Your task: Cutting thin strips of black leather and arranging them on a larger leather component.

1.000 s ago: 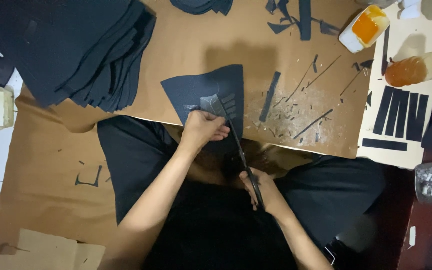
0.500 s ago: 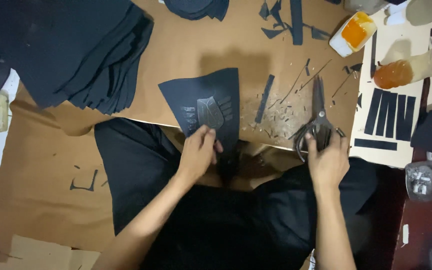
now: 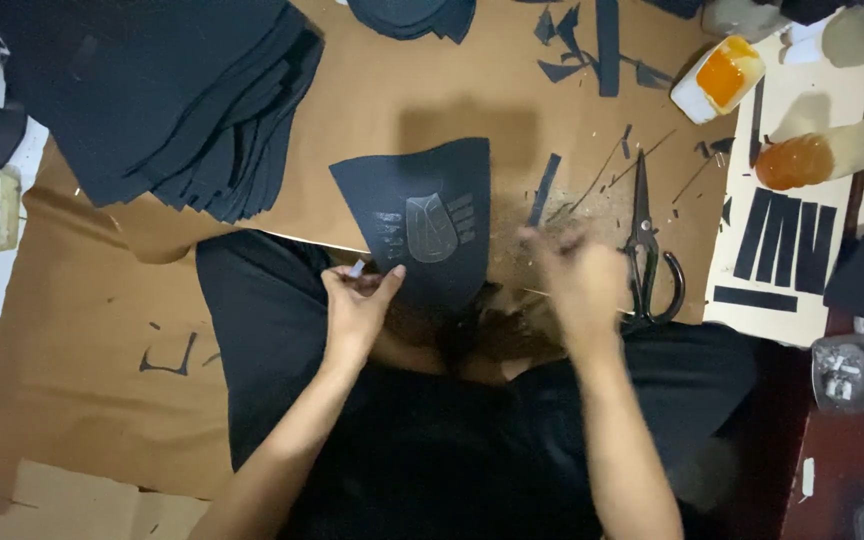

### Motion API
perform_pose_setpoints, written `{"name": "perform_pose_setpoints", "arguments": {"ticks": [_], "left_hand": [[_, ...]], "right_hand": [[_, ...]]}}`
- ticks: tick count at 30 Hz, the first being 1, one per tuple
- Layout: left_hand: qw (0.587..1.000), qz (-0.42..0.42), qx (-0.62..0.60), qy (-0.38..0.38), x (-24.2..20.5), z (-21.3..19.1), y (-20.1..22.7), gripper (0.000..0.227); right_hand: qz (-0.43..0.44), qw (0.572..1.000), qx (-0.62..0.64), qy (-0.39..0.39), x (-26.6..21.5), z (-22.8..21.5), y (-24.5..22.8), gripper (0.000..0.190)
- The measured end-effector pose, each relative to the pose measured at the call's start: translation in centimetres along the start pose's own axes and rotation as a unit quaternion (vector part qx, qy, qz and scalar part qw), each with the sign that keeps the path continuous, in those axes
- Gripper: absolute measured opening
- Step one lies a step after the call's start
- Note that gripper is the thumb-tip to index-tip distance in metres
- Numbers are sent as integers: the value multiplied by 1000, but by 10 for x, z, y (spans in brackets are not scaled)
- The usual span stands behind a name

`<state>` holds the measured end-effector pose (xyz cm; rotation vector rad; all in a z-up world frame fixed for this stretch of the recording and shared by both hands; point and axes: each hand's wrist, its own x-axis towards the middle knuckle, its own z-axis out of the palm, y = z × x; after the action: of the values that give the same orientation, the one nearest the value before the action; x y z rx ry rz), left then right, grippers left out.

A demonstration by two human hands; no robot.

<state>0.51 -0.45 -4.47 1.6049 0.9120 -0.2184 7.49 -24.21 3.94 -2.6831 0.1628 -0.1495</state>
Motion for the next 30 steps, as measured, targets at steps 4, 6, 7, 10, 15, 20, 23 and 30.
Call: {"name": "perform_pose_setpoints", "arguments": {"ticks": [4,6,7,10,15,20,23,30], "left_hand": [[1000,-2,-7,6,0,8,4,71],[999,8,-42,4,1,12,-1,67],[999,5,-43,6,7,12,-9,67],[999,21,-38,-6,21,16,-24,66],[999,15,-38,-2,20,12,-19,65],[997,27,-77,-14,18,14,-19,67],[995,30,-94,-11,21,16,-29,63],[996,27,-82,-13,28,17,-39,66]], "right_hand": [[48,983,3,-179,31,39,-30,62],[69,966,27,-248,40,42,-33,54],[68,965,25,-251,46,43,-34,54],[66,946,6,-318,59,40,-36,56],[49,950,-45,-305,68,33,-34,53],[13,949,-92,-300,73,14,-57,54],[7,946,-96,-309,79,37,-49,53],[22,945,-76,-318,100,40,-63,52]]}}
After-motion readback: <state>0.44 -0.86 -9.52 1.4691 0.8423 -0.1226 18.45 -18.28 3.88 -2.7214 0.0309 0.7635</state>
